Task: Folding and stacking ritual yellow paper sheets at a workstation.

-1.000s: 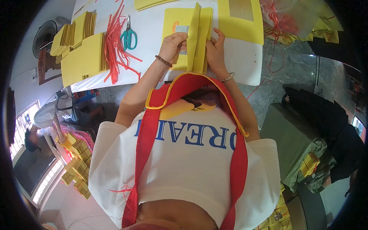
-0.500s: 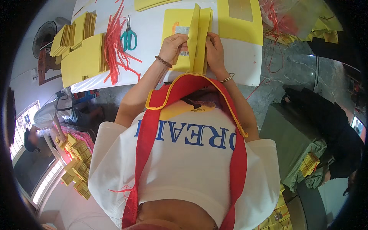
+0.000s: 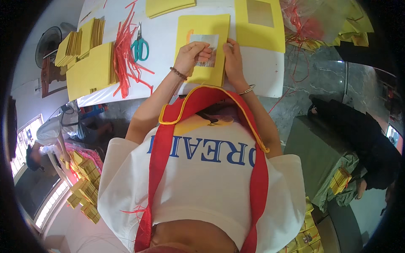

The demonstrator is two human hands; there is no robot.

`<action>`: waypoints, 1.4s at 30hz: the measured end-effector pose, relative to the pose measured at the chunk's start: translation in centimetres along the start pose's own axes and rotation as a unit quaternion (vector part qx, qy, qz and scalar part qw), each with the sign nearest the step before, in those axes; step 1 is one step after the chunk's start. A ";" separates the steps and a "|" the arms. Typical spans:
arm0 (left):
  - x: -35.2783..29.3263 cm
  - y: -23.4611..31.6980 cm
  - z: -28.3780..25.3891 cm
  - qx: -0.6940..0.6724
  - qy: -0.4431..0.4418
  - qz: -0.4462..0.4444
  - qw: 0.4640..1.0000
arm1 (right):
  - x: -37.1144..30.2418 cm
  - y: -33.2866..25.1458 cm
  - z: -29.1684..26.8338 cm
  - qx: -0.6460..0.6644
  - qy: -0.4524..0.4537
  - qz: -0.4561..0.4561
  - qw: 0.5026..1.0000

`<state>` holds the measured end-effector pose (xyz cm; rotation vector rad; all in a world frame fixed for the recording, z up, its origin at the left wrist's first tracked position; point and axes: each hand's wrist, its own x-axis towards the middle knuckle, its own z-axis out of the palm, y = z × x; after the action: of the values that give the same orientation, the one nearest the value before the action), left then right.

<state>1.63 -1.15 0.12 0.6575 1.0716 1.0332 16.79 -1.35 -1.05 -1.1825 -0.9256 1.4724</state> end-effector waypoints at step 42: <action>5.4 1.5 6.8 0.532 -0.080 0.386 0.749 | 7.9 -6.0 -11.4 -0.594 0.210 -0.140 0.764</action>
<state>8.04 4.71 1.82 2.2350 1.2055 0.9214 28.98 7.39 0.29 -2.0153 -1.6764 0.1767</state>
